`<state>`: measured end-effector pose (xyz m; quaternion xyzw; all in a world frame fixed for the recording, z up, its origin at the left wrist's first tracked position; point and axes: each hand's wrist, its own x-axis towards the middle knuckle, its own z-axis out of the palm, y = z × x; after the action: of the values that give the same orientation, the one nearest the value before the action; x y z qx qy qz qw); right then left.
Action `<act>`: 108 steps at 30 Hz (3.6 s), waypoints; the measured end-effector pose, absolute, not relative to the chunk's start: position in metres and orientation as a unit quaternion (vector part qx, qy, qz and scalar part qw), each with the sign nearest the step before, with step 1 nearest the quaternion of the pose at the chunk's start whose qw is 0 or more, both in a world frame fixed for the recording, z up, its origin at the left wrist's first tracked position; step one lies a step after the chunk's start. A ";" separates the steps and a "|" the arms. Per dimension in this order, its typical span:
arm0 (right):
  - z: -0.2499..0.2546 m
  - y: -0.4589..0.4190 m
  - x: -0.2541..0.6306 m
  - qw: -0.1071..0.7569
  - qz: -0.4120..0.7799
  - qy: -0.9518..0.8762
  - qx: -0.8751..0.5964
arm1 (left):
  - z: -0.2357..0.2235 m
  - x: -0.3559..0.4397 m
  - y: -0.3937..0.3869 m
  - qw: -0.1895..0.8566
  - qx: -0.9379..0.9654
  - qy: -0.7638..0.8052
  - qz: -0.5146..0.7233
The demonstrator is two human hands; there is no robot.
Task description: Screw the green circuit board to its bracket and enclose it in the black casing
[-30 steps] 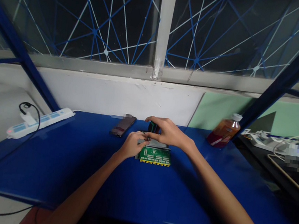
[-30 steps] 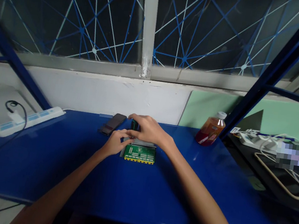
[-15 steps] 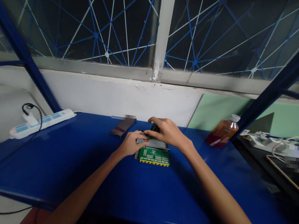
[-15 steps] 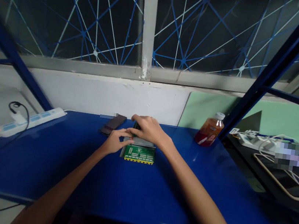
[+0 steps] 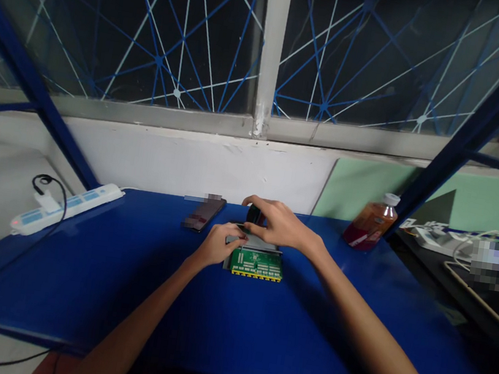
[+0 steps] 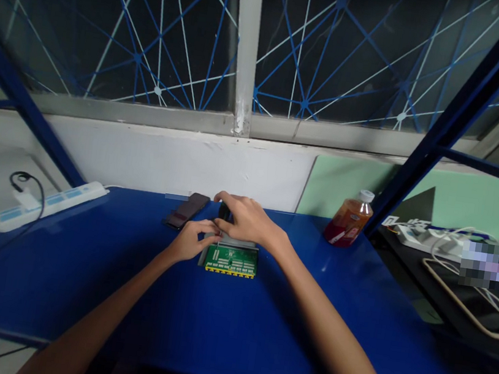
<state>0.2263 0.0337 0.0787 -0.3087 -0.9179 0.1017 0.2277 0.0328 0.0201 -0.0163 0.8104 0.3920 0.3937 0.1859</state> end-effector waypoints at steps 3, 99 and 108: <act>0.080 0.034 0.225 0.231 0.118 -0.920 -0.293 | -0.016 0.031 0.020 0.186 0.813 0.389 0.390; 0.064 0.030 0.211 0.230 0.160 -0.903 -0.326 | -0.020 0.031 0.022 0.235 0.802 0.398 0.380; 0.071 0.026 0.214 0.214 0.200 -0.894 -0.340 | -0.018 0.032 0.020 0.225 0.811 0.403 0.359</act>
<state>0.2143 0.0264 0.0705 -0.3403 -0.8936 0.2000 0.2138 0.0318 0.0203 -0.0179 0.8113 0.4029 0.3587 0.2254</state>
